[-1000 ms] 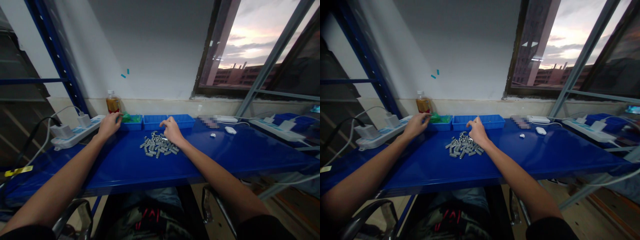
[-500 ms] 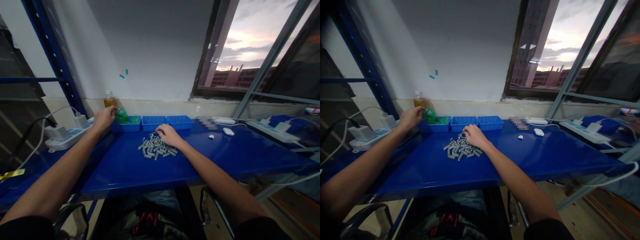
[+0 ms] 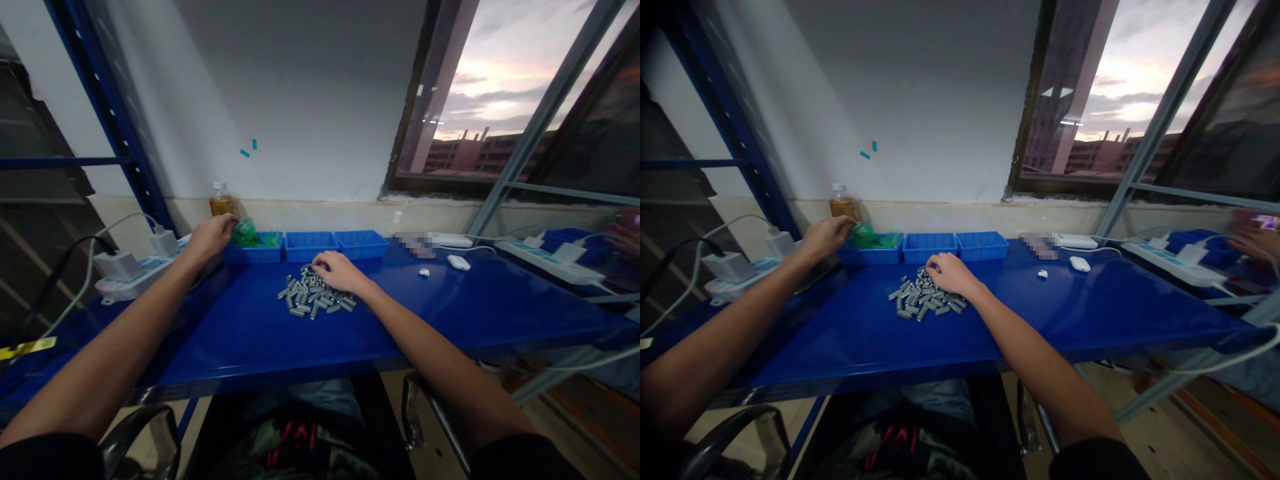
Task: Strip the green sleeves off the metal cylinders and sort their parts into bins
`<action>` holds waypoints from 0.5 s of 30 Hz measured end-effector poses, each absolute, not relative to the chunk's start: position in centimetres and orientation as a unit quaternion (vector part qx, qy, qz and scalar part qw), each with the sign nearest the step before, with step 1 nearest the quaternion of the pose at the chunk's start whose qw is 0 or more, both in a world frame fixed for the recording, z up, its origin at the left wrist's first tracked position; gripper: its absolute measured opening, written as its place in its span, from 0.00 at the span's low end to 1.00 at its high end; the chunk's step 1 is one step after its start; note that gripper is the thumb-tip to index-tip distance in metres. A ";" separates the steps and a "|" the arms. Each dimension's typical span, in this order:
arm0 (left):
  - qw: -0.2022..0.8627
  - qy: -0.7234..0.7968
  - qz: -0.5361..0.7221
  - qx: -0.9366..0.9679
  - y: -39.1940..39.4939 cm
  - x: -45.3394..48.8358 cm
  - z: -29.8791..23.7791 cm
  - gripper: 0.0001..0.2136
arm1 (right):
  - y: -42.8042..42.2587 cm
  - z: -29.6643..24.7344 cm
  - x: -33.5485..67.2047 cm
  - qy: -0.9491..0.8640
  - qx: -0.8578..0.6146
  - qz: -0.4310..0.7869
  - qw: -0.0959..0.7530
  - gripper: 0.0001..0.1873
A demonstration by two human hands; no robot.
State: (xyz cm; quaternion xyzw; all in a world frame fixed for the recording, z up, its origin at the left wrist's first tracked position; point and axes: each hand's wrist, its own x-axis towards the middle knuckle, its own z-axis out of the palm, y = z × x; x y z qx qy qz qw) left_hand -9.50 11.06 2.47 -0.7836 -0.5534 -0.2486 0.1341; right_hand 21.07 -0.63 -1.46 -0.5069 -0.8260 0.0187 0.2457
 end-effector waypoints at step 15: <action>0.140 -0.549 -0.216 -0.795 13.6 -10.1 0.9 0.16 | -0.9 -1.2 20.9 -0.838 -0.504 0.054 0.201 0.10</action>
